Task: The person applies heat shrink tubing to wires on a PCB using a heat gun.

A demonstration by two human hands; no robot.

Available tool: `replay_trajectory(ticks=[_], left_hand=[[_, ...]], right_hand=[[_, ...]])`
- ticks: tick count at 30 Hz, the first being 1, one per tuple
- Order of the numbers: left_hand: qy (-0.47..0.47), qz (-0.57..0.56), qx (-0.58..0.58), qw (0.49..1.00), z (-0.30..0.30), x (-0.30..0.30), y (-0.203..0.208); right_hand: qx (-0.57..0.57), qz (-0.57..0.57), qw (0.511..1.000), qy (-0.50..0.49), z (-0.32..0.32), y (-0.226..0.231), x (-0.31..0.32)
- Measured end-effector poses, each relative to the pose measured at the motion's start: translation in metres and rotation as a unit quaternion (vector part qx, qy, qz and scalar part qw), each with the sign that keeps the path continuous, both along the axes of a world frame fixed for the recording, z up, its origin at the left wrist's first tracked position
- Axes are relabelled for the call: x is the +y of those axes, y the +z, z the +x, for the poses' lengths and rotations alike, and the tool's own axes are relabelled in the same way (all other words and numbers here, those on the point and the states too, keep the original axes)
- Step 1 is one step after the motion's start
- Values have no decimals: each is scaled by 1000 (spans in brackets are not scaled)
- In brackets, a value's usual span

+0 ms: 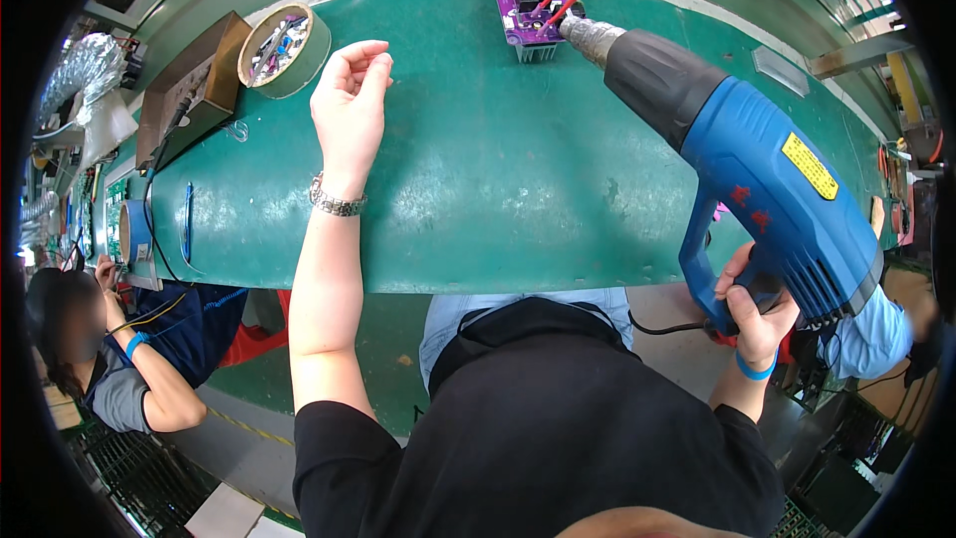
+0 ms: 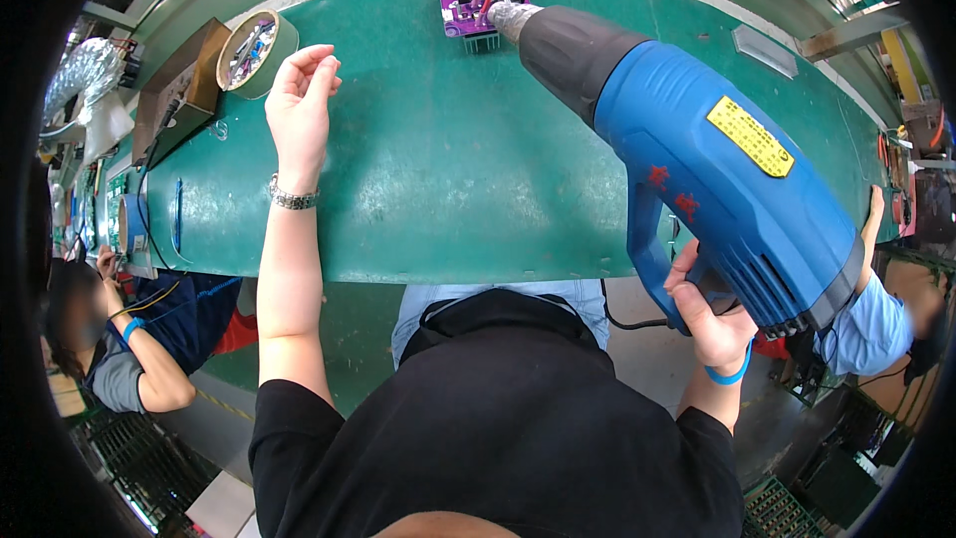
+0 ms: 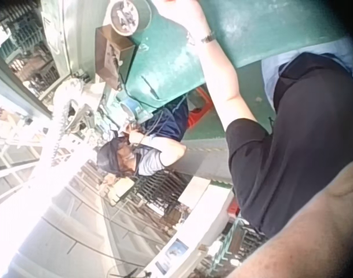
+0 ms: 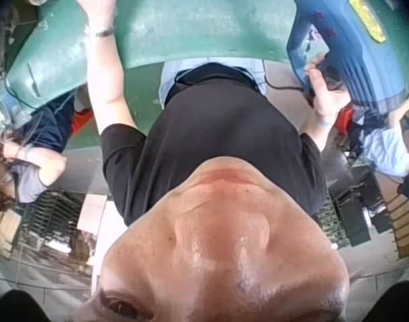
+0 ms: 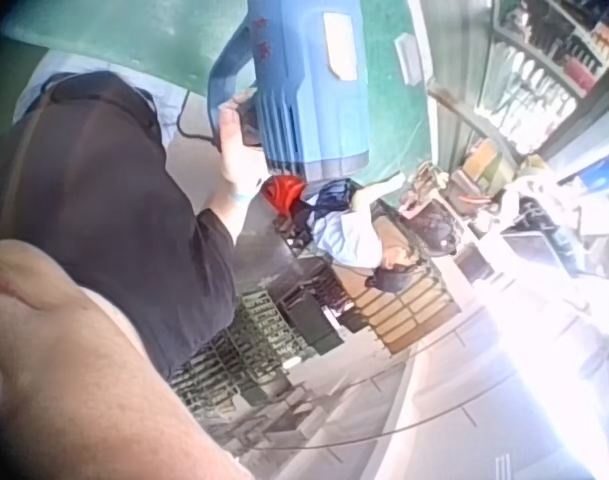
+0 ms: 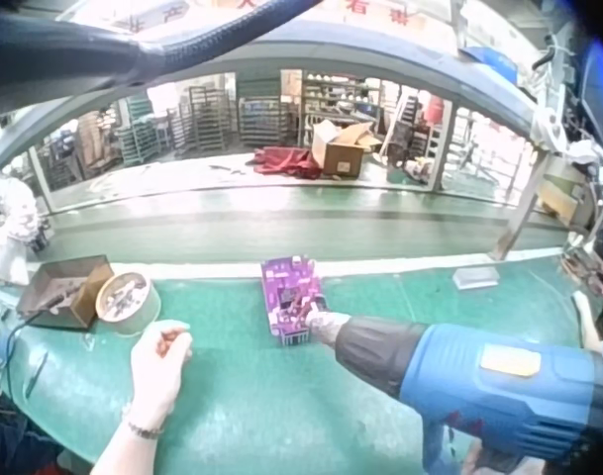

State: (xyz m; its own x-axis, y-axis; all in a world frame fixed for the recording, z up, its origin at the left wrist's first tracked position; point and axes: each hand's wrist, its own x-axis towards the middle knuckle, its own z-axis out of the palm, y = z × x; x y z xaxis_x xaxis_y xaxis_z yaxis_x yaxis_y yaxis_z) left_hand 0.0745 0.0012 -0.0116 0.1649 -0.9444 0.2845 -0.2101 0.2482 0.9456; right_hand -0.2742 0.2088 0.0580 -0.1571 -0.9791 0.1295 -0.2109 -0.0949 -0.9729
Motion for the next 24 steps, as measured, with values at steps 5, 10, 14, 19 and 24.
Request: replay_trajectory(ticks=[5,10,14,19,24], left_hand=[[-5,-2,5,1000,4,0,-4],[1,1,-1,1000,2,0,-5],[0,-5,7,1000,-1,-2,-1],[0,-9,2,1000,3,-4,-10],[-3,-13,9,1000,4,-1,-3]], right_hand=[[12,-1,1000,-2,0,1,0],[-47,12,999,-22,-6,-8,6],[-38,32,998,34,-11,3,2],[-50,28,996,-63,-6,3,-4],[-117,-78,985,-95,-45,12,-22]])
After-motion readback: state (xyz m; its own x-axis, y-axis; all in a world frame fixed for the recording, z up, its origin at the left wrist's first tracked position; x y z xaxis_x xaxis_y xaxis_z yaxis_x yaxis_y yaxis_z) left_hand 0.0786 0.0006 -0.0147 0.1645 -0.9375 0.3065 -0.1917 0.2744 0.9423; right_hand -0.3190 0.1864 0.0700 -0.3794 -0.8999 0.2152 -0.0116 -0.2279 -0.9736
